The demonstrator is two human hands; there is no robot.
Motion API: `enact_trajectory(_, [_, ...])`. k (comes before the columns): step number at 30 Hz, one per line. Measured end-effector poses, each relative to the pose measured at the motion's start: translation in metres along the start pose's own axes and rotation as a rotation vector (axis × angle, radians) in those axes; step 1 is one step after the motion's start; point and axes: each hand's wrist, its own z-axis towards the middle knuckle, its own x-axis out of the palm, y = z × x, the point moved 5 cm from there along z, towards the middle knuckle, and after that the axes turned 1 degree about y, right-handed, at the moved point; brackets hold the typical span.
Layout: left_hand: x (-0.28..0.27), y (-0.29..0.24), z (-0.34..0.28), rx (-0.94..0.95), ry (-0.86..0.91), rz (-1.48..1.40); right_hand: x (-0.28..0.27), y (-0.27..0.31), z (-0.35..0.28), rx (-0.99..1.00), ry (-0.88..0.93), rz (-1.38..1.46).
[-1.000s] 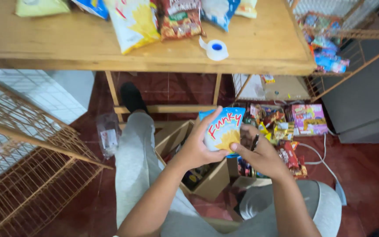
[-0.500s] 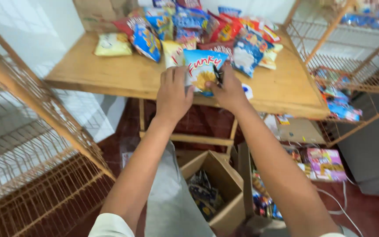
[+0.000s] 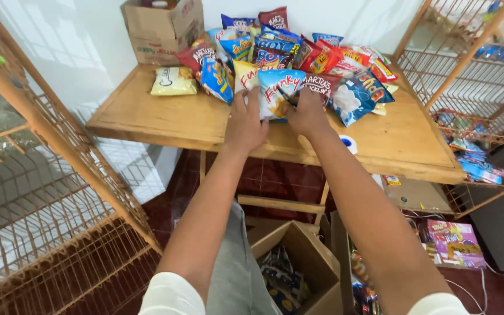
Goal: Sorting and labeling various snack bags using tape and a pen.
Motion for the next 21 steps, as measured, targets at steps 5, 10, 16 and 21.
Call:
enact_trajectory(5, [-0.030,-0.045,-0.040,0.031,-0.139,-0.028,-0.050,0.031,-0.047,-0.059,-0.094,0.066])
enact_trajectory(10, [-0.015,-0.100,-0.120,0.075,-0.344,-0.187,-0.110,0.065,-0.137,0.214,0.074,0.321])
enact_trajectory(16, [0.122,-0.128,-0.231,-0.184,0.162,-0.956,-0.138,0.004,-0.264,0.233,0.413,0.260])
enact_trajectory(21, [0.233,-0.165,-0.288,-0.375,0.792,-1.033,-0.169,-0.134,-0.377,0.887,0.530,0.343])
